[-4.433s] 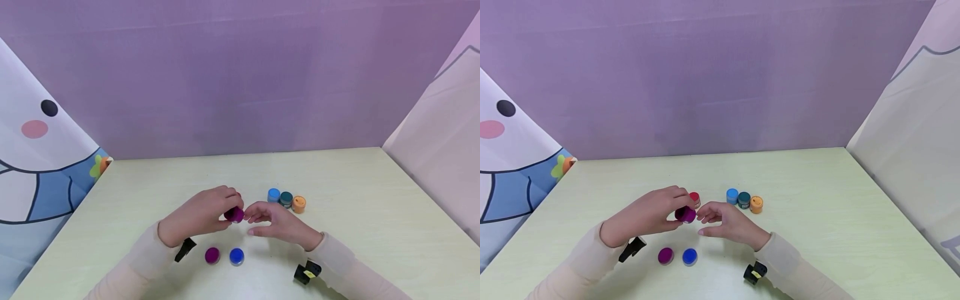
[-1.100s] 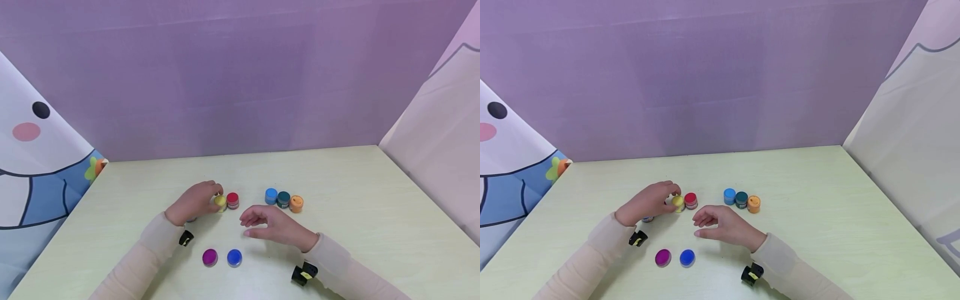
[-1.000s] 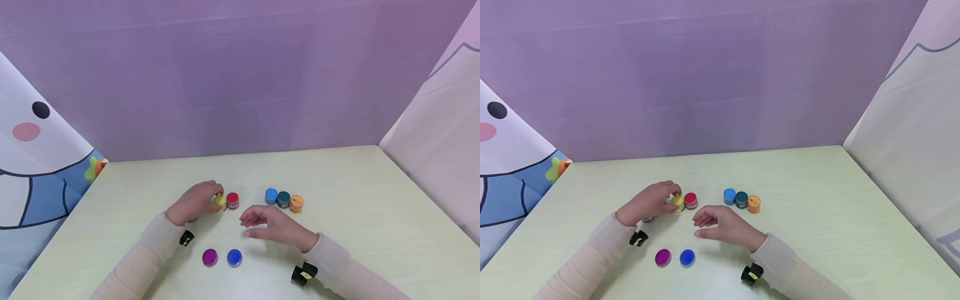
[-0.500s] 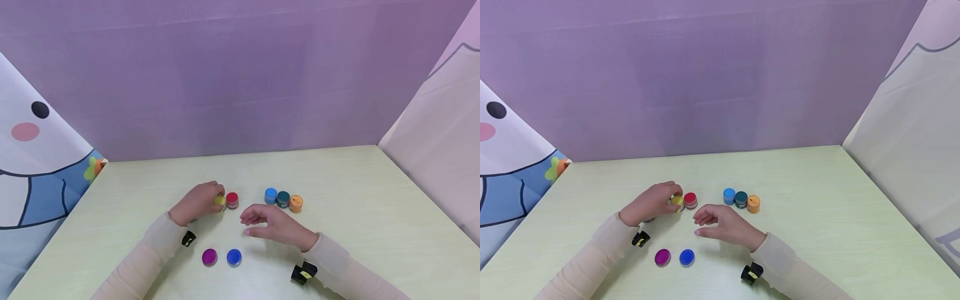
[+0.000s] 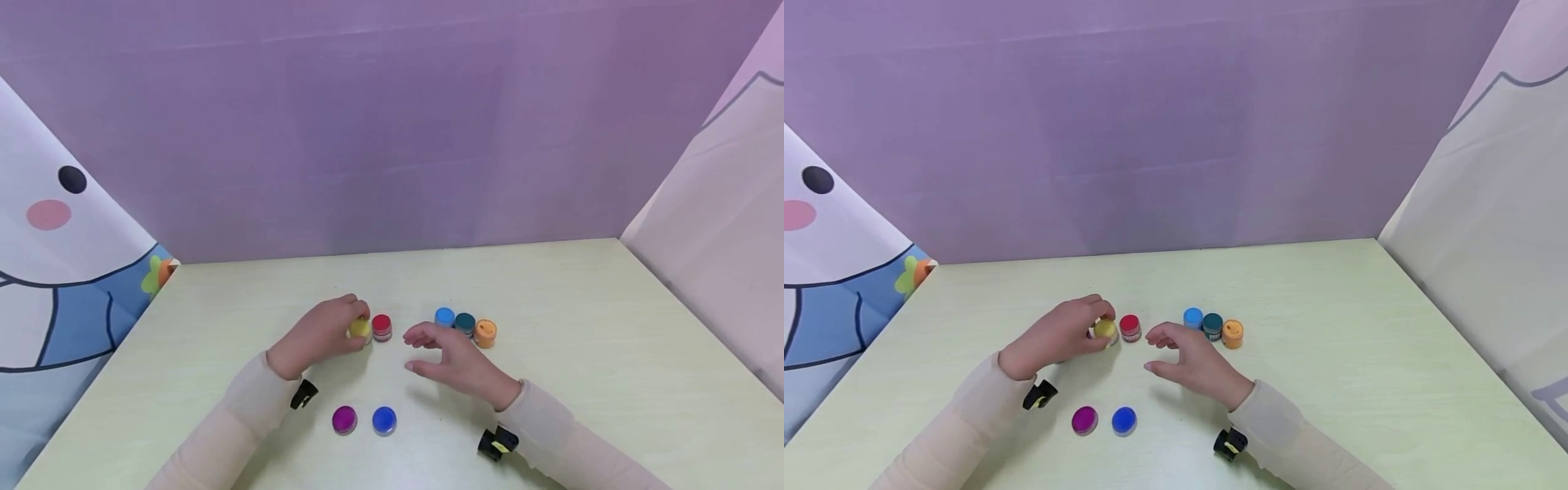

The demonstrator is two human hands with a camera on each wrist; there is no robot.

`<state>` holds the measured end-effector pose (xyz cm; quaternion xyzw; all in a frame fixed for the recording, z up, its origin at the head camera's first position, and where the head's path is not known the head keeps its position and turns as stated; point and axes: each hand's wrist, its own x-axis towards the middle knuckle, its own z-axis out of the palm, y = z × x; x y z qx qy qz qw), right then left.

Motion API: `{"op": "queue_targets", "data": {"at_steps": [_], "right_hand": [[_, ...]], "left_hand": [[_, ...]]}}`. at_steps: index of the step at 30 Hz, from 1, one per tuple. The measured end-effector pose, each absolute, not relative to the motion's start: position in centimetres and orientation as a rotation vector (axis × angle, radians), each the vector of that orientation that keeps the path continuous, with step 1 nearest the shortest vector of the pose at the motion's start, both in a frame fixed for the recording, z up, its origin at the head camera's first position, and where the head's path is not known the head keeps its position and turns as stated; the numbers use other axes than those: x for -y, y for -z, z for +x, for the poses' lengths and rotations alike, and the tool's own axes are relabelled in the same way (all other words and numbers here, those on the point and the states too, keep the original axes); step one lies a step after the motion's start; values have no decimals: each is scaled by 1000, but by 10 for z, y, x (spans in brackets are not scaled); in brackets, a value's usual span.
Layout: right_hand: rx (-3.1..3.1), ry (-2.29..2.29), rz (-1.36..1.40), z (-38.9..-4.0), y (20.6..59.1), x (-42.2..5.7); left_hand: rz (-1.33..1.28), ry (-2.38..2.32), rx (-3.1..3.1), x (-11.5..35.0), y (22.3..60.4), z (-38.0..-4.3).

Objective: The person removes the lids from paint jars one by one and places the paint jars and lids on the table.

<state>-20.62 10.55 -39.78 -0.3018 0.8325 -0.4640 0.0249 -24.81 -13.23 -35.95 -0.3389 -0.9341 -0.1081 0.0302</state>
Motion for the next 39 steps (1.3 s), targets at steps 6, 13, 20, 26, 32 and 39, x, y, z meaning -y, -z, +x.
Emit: {"op": "queue_targets", "data": {"at_steps": [6, 13, 20, 26, 32, 39], "right_hand": [[-2606, 1457, -956, -206, 397, -105], [-2548, 1523, -969, -206, 395, -105], [-2458, 1594, -1012, -194, 373, -101], [-2422, 1617, -1018, -186, 358, -100], [-2412, 1625, -1004, -187, 358, -99], [-2401, 1663, -1007, -194, 371, -101]], "left_hand": [[-1151, 443, 2822, 124, 351, -235], [-1294, 505, 2725, 114, 341, -220], [-1368, 540, 2653, 104, 334, -208], [-1400, 577, 2547, 100, 332, -203], [-1438, 605, 2465, 98, 331, -204], [-1489, 670, 2419, 99, 331, -205]]}}
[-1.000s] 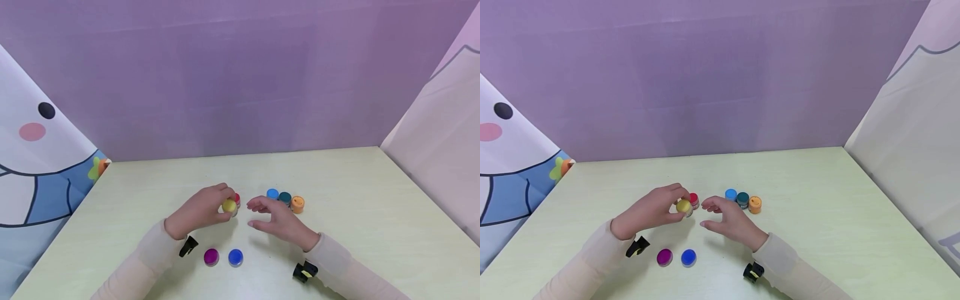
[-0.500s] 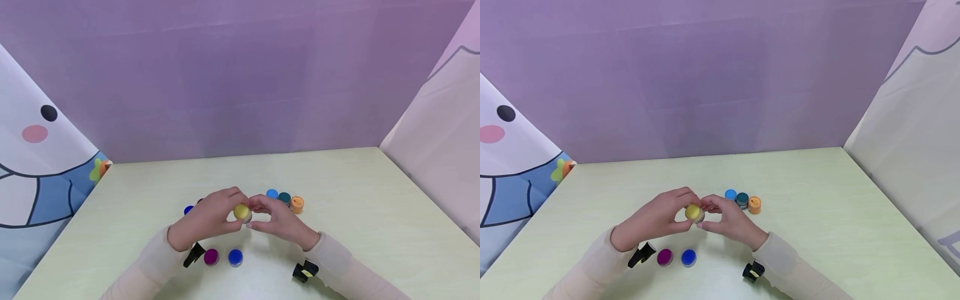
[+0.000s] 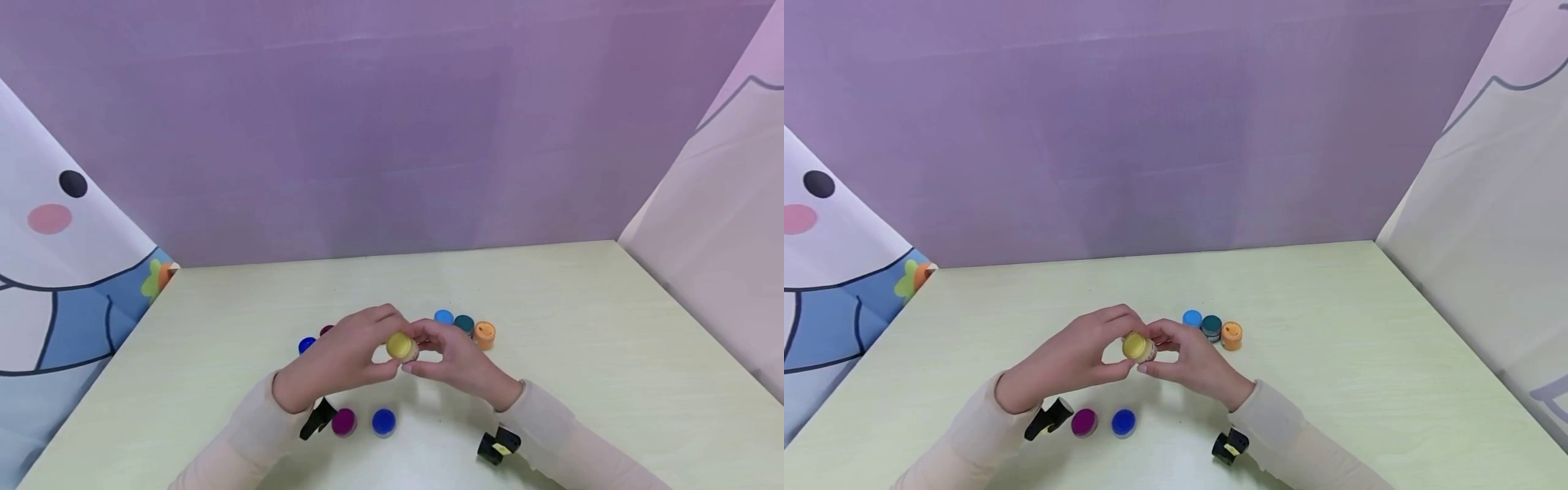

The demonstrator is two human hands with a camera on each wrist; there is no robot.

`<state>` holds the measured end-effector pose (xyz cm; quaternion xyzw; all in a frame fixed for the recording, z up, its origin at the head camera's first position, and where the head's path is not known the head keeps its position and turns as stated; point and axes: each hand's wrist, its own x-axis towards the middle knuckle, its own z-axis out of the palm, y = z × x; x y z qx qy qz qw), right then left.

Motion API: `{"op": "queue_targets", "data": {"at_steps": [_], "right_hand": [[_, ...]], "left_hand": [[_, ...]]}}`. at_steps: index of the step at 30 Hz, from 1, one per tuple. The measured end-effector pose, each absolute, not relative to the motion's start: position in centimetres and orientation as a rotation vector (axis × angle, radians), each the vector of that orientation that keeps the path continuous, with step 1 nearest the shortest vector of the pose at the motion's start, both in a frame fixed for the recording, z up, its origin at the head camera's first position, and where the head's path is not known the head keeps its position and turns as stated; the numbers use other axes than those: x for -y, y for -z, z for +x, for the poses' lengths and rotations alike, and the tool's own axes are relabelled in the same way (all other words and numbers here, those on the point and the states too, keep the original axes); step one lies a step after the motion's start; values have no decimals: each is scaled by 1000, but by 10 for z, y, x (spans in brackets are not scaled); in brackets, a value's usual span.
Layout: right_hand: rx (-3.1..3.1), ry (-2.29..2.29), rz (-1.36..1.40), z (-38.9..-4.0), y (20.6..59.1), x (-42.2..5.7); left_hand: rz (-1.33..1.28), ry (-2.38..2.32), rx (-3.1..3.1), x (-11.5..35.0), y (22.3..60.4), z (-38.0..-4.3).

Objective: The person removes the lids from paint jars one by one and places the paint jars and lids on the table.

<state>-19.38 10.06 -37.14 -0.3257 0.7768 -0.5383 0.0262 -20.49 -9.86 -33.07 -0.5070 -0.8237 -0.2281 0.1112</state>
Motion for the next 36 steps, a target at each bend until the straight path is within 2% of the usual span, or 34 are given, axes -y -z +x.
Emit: {"op": "queue_targets", "data": {"at_steps": [6, 26, 36], "right_hand": [[-2368, 1727, -1060, -204, 391, -102], [-2457, 1750, -1044, -203, 394, -105], [-2520, 1763, -1058, -189, 369, -100]], "left_hand": [[-1509, 751, 2417, 101, 329, -205], [-1509, 760, 2432, 100, 331, -206], [-1440, 691, 2491, 94, 329, -200]]}}
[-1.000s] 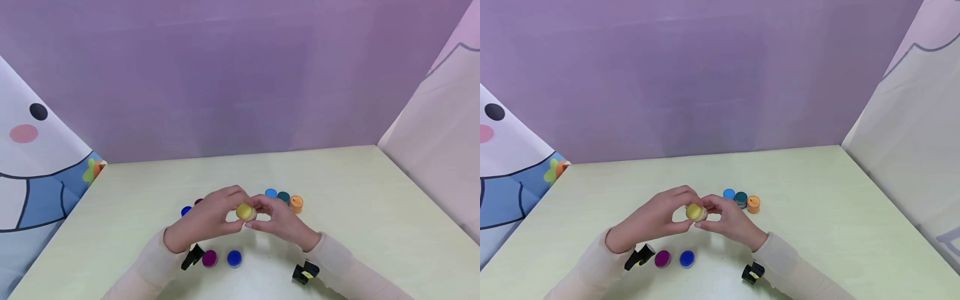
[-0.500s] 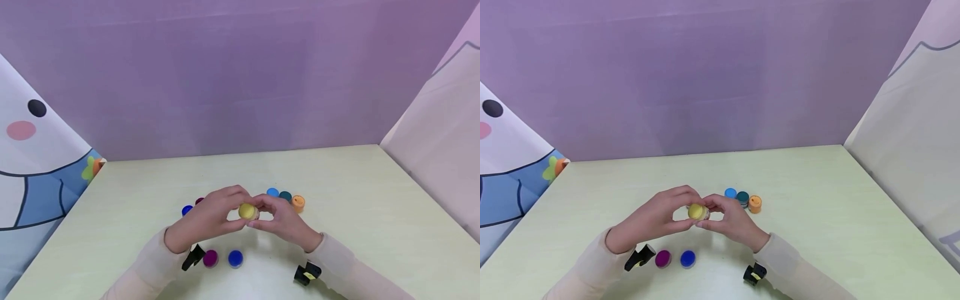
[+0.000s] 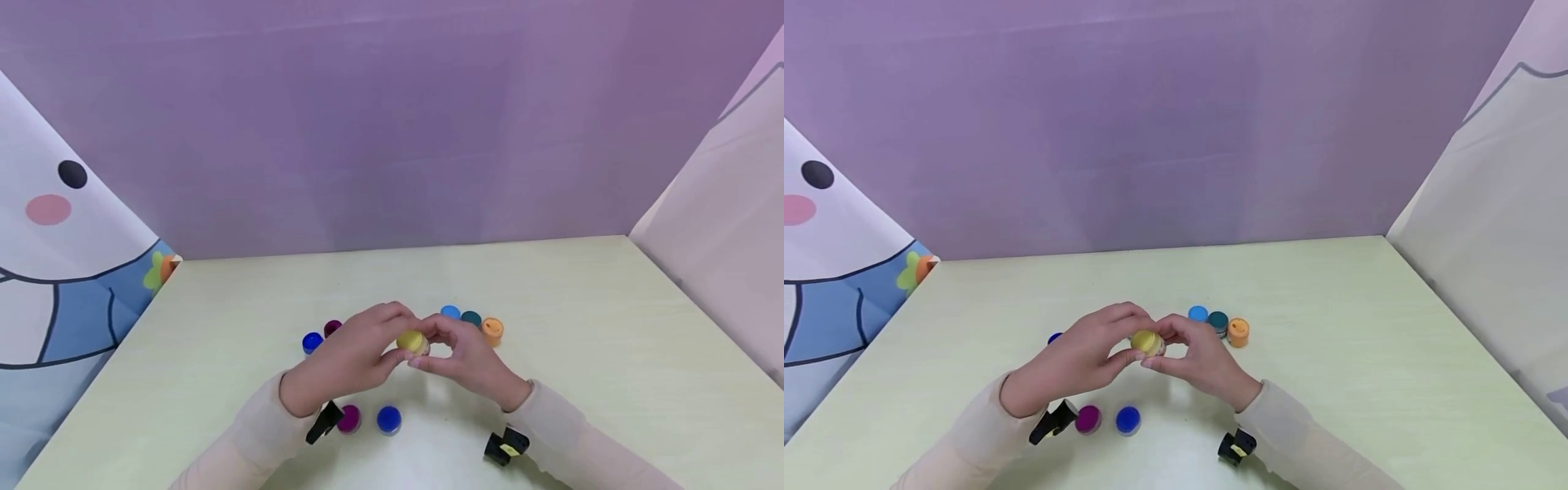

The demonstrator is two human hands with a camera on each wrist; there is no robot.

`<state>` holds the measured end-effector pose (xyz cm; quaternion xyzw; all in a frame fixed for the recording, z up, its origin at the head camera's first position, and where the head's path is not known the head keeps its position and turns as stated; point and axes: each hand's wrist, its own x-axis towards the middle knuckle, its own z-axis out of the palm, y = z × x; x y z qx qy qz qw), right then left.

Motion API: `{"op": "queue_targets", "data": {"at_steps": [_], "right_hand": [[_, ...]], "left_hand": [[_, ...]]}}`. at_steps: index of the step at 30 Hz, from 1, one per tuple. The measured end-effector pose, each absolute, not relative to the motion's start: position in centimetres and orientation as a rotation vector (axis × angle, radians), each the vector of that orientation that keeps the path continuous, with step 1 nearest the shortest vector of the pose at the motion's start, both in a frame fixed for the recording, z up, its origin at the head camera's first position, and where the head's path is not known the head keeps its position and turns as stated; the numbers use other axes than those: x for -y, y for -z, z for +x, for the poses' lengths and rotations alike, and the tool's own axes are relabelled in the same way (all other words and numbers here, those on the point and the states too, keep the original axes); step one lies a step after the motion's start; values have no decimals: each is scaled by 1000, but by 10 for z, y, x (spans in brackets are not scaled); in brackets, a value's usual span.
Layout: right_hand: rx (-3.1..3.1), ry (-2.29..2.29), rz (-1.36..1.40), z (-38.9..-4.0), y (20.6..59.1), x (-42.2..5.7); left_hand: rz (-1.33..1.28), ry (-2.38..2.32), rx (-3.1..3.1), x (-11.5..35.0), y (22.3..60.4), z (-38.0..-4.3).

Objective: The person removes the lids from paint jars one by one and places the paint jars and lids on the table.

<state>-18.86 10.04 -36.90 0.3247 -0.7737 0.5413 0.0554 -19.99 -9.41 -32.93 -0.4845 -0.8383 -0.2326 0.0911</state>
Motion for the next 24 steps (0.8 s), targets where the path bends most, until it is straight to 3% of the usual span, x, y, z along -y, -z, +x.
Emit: {"op": "queue_targets", "data": {"at_steps": [11, 24], "right_hand": [[2364, -1592, 980, -185, 358, -99], [2302, -1587, 963, -199, 391, -103]], "left_hand": [[-1378, 595, 2519, 90, 328, -195], [-1320, 541, 2560, 87, 330, -189]]}}
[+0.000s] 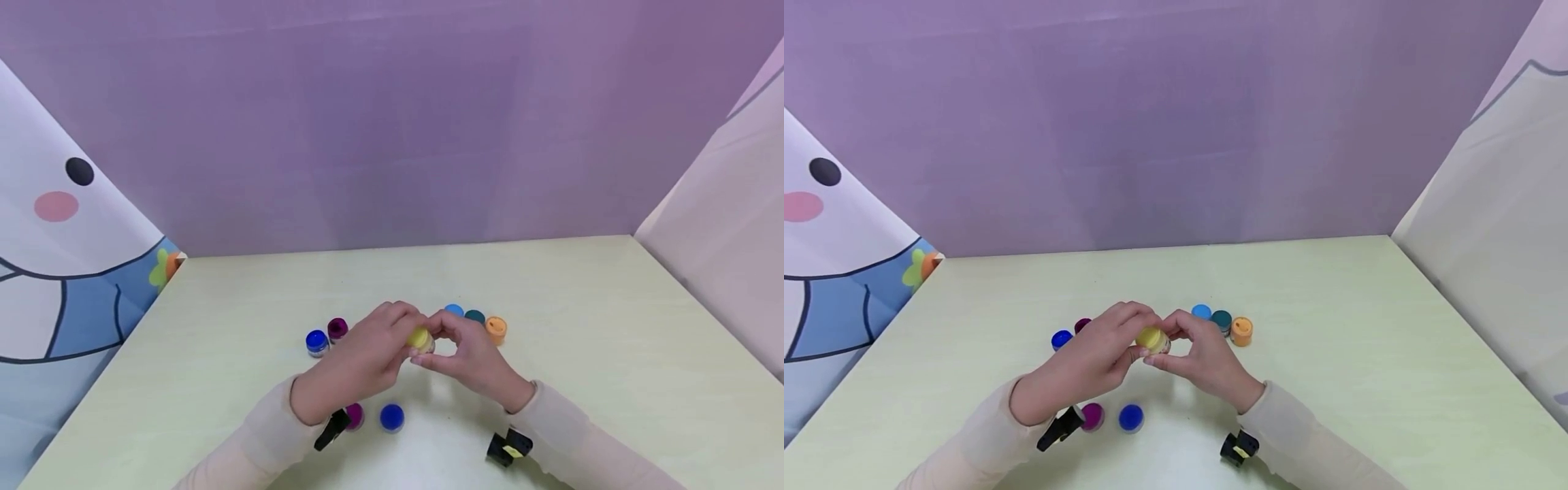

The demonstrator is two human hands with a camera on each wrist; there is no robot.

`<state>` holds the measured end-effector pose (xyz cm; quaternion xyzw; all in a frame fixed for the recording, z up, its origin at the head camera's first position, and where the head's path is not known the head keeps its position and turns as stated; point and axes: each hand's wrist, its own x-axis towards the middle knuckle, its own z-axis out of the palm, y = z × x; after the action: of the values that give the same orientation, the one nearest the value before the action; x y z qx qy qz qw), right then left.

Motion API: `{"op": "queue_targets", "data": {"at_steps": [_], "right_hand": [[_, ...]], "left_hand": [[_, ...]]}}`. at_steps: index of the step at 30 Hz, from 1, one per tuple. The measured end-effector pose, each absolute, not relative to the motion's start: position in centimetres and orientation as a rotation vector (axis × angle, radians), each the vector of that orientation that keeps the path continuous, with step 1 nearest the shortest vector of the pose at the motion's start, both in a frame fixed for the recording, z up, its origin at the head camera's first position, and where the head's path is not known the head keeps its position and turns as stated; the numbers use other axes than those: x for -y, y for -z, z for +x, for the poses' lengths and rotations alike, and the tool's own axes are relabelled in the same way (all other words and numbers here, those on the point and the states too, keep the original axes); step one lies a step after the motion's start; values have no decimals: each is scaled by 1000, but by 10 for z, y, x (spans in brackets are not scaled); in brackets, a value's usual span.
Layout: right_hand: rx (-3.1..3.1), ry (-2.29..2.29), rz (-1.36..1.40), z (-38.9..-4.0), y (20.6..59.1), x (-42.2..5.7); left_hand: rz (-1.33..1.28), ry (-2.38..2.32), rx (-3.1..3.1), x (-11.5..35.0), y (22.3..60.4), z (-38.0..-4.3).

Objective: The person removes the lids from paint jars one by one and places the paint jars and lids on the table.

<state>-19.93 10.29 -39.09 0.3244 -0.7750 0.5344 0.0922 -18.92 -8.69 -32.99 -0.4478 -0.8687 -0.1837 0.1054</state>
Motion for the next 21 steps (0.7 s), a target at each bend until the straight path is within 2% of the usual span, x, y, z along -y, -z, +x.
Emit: {"op": "queue_targets", "data": {"at_steps": [21], "right_hand": [[2289, -1668, 848, -195, 390, -98]], "left_hand": [[-1122, 638, 2630, 81, 331, -188]]}}
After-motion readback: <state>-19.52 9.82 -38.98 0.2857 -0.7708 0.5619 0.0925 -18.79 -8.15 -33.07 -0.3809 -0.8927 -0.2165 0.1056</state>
